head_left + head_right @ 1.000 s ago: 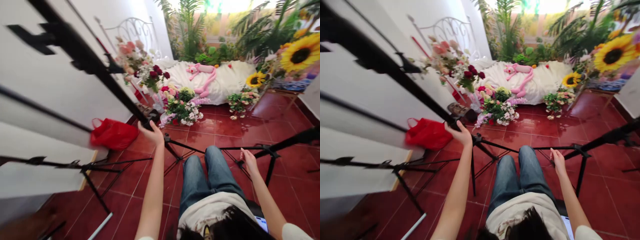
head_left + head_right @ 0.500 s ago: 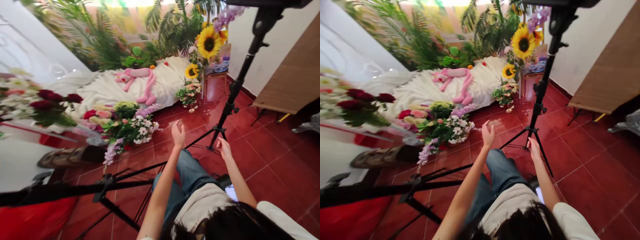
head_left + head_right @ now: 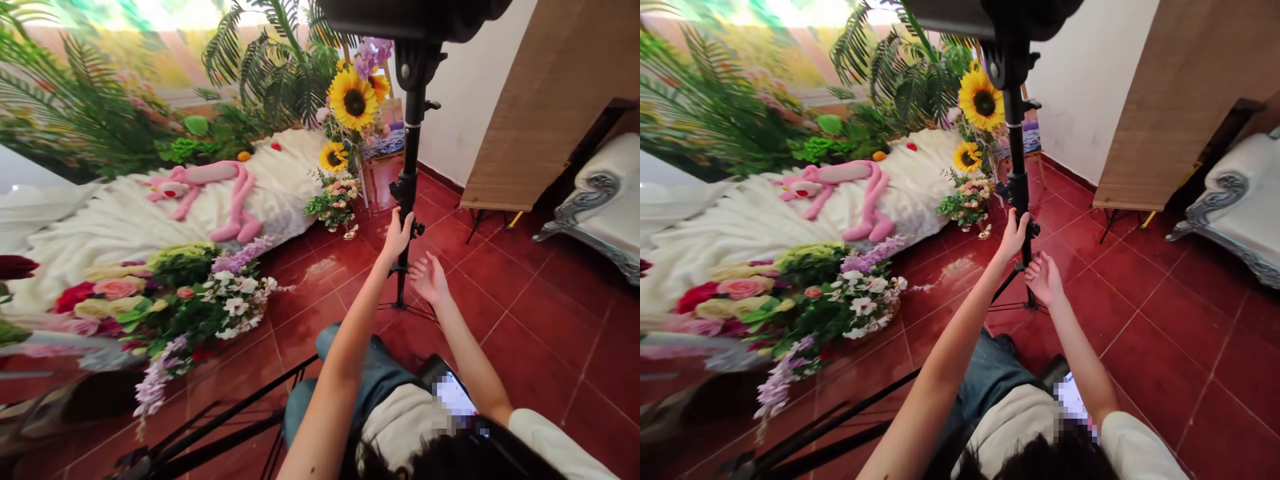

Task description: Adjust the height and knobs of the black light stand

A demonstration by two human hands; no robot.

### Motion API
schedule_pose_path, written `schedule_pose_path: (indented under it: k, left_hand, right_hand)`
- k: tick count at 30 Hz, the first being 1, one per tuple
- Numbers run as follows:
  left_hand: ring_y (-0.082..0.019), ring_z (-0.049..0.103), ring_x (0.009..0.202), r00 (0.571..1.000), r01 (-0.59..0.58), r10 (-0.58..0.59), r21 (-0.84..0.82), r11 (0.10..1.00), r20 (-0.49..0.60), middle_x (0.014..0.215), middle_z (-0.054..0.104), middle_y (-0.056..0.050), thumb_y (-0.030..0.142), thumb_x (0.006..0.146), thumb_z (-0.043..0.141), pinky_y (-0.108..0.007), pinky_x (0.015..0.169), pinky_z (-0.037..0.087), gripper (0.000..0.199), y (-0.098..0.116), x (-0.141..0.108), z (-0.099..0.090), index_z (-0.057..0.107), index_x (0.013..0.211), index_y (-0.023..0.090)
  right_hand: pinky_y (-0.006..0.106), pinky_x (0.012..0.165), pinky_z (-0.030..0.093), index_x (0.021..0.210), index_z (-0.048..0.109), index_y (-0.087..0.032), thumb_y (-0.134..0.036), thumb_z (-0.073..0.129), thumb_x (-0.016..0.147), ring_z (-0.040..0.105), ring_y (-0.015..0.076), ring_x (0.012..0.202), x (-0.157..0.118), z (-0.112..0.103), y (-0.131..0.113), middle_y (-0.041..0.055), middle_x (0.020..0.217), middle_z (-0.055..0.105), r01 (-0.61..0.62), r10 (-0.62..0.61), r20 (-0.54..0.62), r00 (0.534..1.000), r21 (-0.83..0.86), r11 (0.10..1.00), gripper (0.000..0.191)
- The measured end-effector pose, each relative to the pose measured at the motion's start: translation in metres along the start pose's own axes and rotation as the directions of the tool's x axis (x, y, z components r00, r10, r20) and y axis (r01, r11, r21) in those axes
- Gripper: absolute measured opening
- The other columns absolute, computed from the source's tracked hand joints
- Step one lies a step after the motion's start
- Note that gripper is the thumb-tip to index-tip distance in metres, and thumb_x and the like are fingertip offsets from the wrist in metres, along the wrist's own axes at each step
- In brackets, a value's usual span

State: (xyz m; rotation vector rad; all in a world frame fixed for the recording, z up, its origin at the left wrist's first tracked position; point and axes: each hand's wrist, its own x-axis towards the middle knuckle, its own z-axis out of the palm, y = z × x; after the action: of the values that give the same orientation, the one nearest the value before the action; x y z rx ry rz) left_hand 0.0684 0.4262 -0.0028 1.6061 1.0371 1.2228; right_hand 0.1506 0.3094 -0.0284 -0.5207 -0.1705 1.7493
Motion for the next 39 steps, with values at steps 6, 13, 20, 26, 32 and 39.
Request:
schedule_pose_path:
  k: [6, 13, 20, 26, 32, 39]
  left_hand:
    - [-0.013, 0.064, 0.095, 0.996, -0.023, 0.013, -0.119, 0.993, -0.084, 0.103, 0.065, -0.005, 0.055, 0.095, 0.048, -0.027, 0.092, 0.051, 0.045, -0.01, 0.0, 0.004, 0.051, 0.123, 0.02]
    - [-0.015, 0.061, 0.109, 0.994, -0.014, -0.002, -0.153, 0.988, -0.109, 0.111, 0.065, -0.007, 0.054, 0.093, 0.051, -0.028, 0.102, 0.045, 0.046, -0.012, 0.0, 0.007, 0.054, 0.123, 0.018]
    - [-0.014, 0.063, 0.104, 0.998, 0.022, -0.03, -0.137, 0.99, -0.061, 0.111, 0.066, -0.006, 0.051, 0.095, 0.049, -0.028, 0.099, 0.048, 0.045, -0.004, -0.004, 0.003, 0.052, 0.126, 0.019]
    - [-0.012, 0.063, 0.09, 0.998, 0.04, -0.047, -0.144, 0.989, -0.047, 0.106, 0.067, -0.007, 0.051, 0.095, 0.049, -0.023, 0.084, 0.052, 0.045, -0.001, -0.006, 0.003, 0.051, 0.127, 0.019]
    - [-0.014, 0.065, 0.1, 0.998, 0.019, -0.027, -0.123, 0.992, -0.064, 0.107, 0.067, -0.006, 0.05, 0.096, 0.048, -0.029, 0.094, 0.051, 0.043, -0.002, -0.005, 0.003, 0.051, 0.126, 0.019]
    - [-0.016, 0.065, 0.103, 0.999, 0.009, -0.015, -0.127, 0.992, -0.051, 0.111, 0.067, -0.008, 0.052, 0.096, 0.047, -0.034, 0.096, 0.052, 0.048, 0.001, -0.006, 0.003, 0.05, 0.129, 0.018]
  right_hand:
    - [0.017, 0.043, 0.031, 0.073, 0.051, -0.022, -0.045, 0.047, 0.098, 0.029, 0.0084, 0.044, 0.033, 0.037, -0.032, -0.0078, 0.051, 0.035, 0.025, -0.011, 0.196, 0.981, -0.069, 0.997, 0.035]
    - [0.016, 0.034, 0.026, 0.065, 0.048, -0.022, -0.038, 0.04, 0.103, 0.018, 0.0084, 0.035, 0.043, 0.041, -0.048, -0.0117, 0.042, 0.025, 0.432, -0.262, 0.351, 0.899, -0.61, 0.664, 0.042]
    - [0.021, 0.046, 0.047, 0.078, 0.061, -0.018, -0.037, 0.053, 0.097, 0.056, 0.012, 0.048, 0.042, 0.027, -0.056, -0.0015, 0.056, 0.062, 0.258, -0.488, 0.437, 0.755, -0.883, -0.392, 0.028]
    - [0.034, 0.076, 0.052, 0.108, 0.065, -0.024, -0.033, 0.047, 0.097, 0.066, 0.0199, 0.082, 0.021, 0.026, -0.073, 0.0073, 0.101, 0.07, 0.28, -0.565, 0.501, 0.656, -0.856, -0.434, 0.022]
    - [0.043, 0.095, 0.053, 0.103, 0.074, -0.029, -0.043, 0.056, 0.092, 0.058, 0.0267, 0.115, 0.007, 0.027, -0.057, 0.0076, 0.134, 0.057, 0.375, -0.486, 0.561, 0.67, -0.821, -0.431, 0.026]
    - [0.052, 0.109, 0.045, 0.095, 0.074, -0.026, -0.042, 0.061, 0.089, 0.058, 0.0273, 0.119, 0.013, 0.011, -0.053, 0.0085, 0.139, 0.057, 0.387, -0.482, 0.598, 0.641, -0.794, -0.47, 0.022]
